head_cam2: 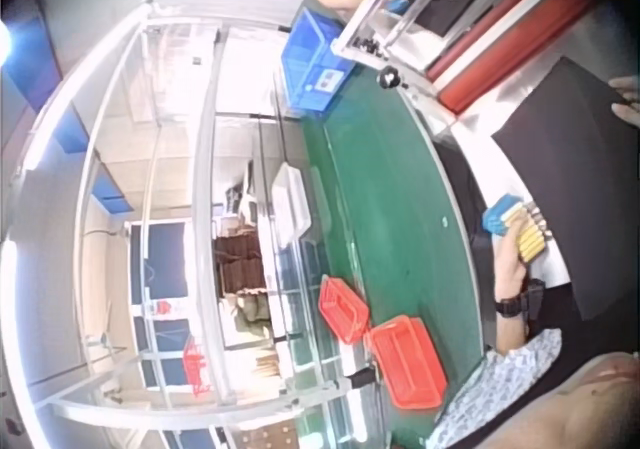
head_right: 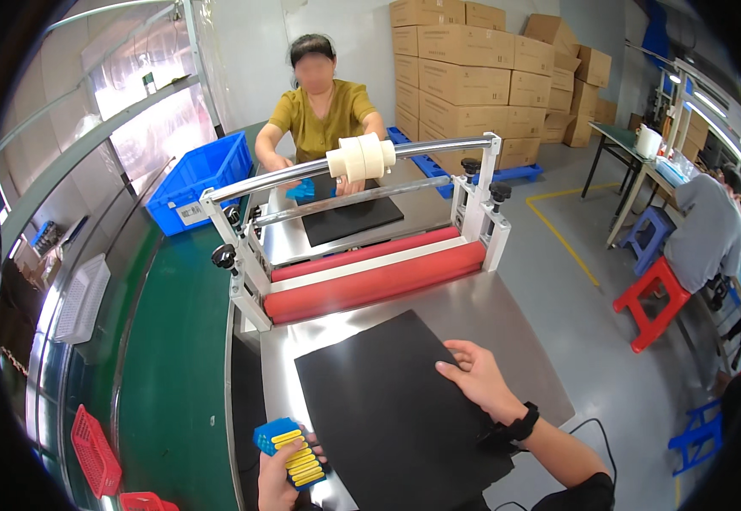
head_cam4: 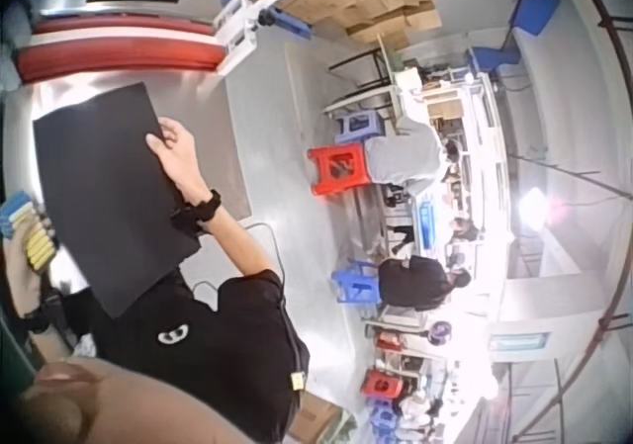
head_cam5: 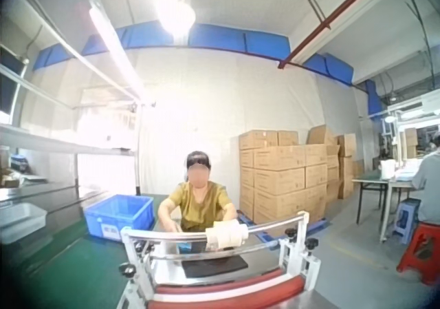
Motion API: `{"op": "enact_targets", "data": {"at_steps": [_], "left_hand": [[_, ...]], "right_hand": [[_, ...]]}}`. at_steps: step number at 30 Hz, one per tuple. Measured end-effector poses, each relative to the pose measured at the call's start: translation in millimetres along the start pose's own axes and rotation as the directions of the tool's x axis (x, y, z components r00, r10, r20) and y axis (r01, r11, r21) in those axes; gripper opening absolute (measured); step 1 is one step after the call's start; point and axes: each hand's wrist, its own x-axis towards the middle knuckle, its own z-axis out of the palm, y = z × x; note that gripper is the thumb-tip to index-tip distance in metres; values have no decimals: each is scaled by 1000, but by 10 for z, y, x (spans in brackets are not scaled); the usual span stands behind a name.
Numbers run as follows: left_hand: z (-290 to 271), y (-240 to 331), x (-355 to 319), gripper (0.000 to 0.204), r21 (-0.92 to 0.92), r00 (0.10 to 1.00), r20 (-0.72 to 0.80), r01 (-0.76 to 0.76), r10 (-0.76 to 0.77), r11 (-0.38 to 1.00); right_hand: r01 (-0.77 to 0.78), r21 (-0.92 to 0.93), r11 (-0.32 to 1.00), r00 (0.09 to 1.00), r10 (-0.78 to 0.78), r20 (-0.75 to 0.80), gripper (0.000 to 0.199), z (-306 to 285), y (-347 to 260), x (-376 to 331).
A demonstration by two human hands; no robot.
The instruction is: The person is assembling small yellow and blue components on a foam sheet and processing them through a rolling machine.
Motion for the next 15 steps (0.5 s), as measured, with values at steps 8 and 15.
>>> {"op": "enact_targets", "data": {"at_steps": [8, 15], "left_hand": [[137, 19, -25, 31, 109, 1000, 19, -20, 18, 994], [278, 41, -72, 39, 110, 1000, 3, -20, 20, 994]], "right_hand": [[-12, 40, 999, 992, 17, -126, 45, 18, 379, 99], [9, 21, 1000, 988, -6, -153, 44, 73, 394, 292]]}}
